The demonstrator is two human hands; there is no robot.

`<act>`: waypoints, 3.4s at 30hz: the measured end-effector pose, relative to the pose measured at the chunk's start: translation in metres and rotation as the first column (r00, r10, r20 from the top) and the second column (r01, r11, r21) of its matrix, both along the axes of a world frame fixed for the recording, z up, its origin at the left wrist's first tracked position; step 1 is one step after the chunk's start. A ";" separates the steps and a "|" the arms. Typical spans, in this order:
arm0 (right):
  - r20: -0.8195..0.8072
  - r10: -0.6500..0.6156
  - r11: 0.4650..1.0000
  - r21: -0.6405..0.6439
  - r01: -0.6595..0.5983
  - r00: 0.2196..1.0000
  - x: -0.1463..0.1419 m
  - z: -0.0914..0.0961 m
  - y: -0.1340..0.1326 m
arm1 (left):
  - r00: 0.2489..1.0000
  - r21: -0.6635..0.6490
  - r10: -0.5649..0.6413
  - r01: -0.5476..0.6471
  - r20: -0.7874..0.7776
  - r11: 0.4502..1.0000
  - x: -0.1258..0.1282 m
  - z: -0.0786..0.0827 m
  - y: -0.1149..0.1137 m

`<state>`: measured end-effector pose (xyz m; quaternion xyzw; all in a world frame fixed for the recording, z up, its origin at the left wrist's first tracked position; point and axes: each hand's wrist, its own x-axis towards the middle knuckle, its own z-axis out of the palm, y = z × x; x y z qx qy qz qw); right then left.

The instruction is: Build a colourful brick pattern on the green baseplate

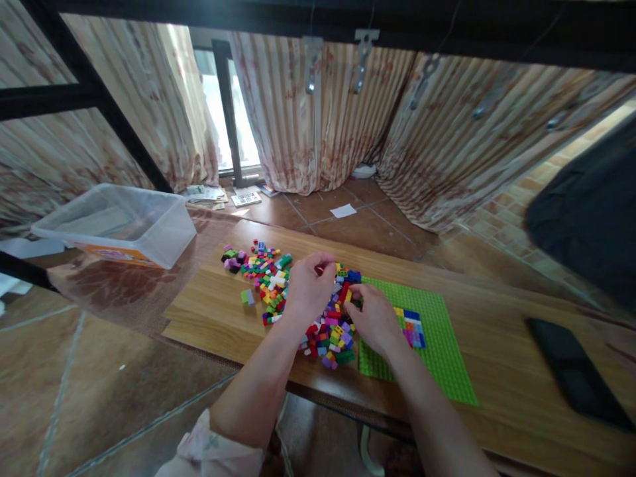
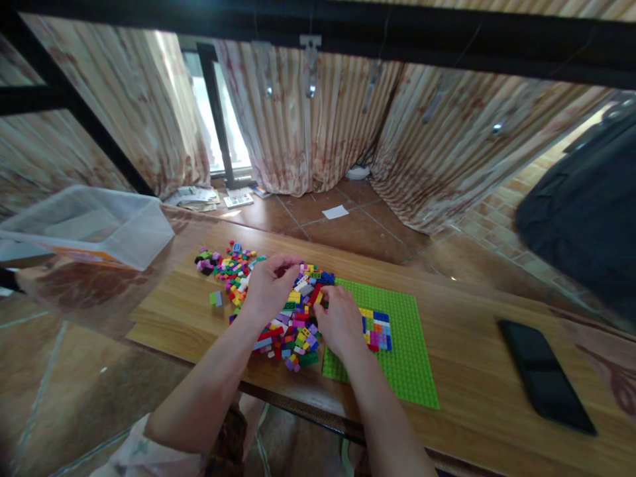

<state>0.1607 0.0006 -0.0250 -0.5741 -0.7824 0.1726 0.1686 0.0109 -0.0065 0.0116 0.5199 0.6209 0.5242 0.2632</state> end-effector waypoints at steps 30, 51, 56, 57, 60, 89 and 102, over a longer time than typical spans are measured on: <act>-0.878 -0.375 0.912 -0.408 -0.053 0.296 0.002 0.016 -0.023 | 0.860 -0.246 -0.201 0.346 0.469 0.905 0.012 0.006 -0.004; -0.440 -0.090 0.996 -0.021 0.090 0.894 0.029 0.009 -0.018 | 0.916 -0.240 -0.398 0.377 -0.045 0.895 -0.008 -0.010 0.000; -0.307 0.069 0.992 -0.080 -0.098 0.949 0.032 0.011 -0.024 | 0.907 -0.252 -0.387 0.340 -0.166 0.906 -0.008 -0.008 -0.003; -0.258 0.103 0.987 -0.092 -0.131 0.961 0.031 0.010 -0.025 | 0.903 -0.255 -0.389 0.338 -0.184 0.906 -0.008 -0.009 -0.003; -0.130 0.157 0.980 -0.105 -0.171 0.979 0.027 0.009 -0.027 | 0.889 -0.292 -0.389 0.316 -0.241 0.903 -0.006 -0.008 -0.004; -0.227 0.252 0.953 -0.112 -0.283 0.941 0.024 0.011 -0.036 | 0.740 -0.336 -0.373 0.208 -0.560 0.919 0.007 -0.014 -0.008; -0.125 0.239 0.966 -0.073 -0.249 0.963 0.016 0.016 -0.039 | 0.748 -0.343 -0.384 0.220 -0.542 0.913 0.005 -0.008 -0.005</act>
